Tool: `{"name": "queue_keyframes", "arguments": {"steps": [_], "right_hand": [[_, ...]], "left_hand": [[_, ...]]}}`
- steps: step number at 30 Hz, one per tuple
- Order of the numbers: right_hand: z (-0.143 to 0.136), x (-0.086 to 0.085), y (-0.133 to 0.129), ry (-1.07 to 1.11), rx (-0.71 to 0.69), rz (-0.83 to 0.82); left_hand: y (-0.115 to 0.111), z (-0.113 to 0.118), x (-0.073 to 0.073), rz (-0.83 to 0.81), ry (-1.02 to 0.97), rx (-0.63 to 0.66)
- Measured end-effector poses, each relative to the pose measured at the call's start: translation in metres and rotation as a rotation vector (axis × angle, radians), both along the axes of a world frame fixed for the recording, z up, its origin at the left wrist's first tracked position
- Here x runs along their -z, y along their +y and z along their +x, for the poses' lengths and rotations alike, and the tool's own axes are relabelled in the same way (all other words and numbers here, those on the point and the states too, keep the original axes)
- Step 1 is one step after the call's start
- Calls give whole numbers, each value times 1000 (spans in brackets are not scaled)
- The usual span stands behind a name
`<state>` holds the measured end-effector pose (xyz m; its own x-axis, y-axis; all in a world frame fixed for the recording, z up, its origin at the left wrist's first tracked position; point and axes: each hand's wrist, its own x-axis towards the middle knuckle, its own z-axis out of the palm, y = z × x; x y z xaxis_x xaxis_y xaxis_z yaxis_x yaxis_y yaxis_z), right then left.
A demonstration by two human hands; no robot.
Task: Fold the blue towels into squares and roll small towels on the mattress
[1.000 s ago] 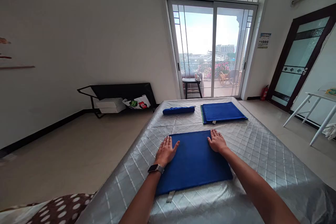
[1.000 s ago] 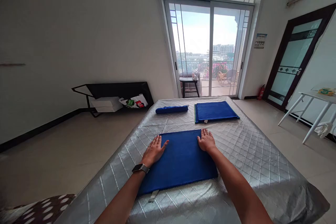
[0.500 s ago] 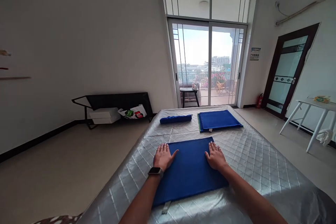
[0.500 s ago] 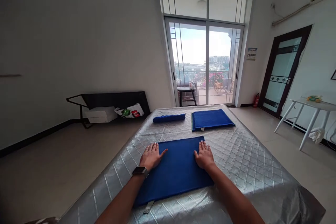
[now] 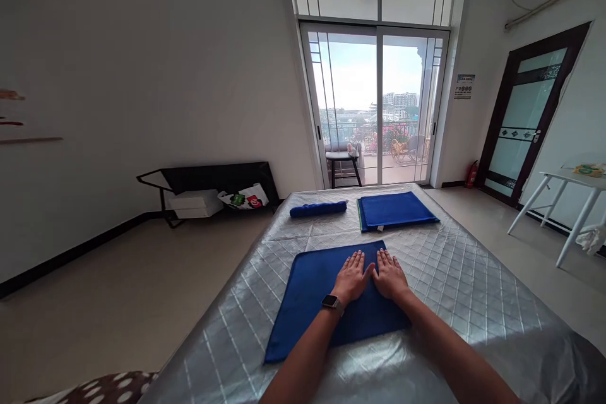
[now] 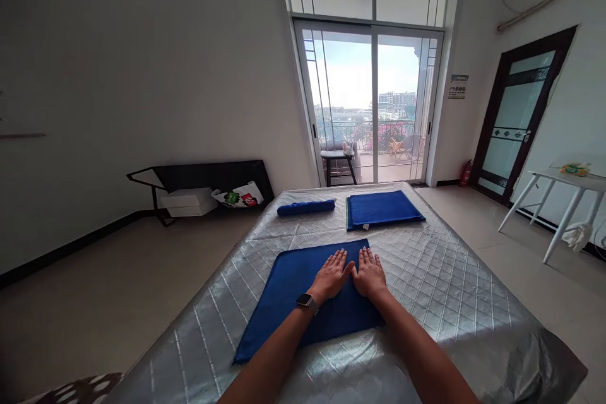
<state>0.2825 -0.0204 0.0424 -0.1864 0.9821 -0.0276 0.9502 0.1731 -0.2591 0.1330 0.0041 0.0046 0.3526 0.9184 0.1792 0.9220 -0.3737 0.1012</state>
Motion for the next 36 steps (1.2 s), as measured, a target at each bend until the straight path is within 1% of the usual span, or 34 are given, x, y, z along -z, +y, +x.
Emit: {"name": "queue_keyframes", "arguments": {"steps": [4,8,10,12,14,17,23,25,27,30,32,34,36], "right_hand": [[-3,-6,-2,11,21,-30],[-2,-9,-3,-10,25,-38],[-2,-9,-3,-18,25,-40],[-1,-8,-2,-23,23,-50],[-1,-6,0,-35,24,-67],[-3,-8,7,-59,27,-81],[-9,-19,35,-50,13,-36],[-9,-17,42,-38,11,-45],[-9,-12,46,-18,13,-48],[-8,-1,49,8,27,-32],[-8,3,49,14,31,-25],[-9,5,49,15,32,-22],[-10,4,49,18,33,-19]], "left_hand": [[-8,-69,4,-25,3,-165],[-25,-138,7,-33,-5,-332],[-32,-161,9,-24,-16,-379],[-37,-174,10,-10,-27,-393],[-38,-177,12,2,-22,-390],[-35,-176,15,23,-3,-391],[-29,-180,28,63,13,-374],[-29,-184,31,61,27,-360],[-29,-189,31,45,38,-358],[-28,-192,24,7,53,-390],[-25,-185,15,11,61,-394],[-19,-165,2,30,66,-341],[-10,-130,-10,33,65,-229]]}}
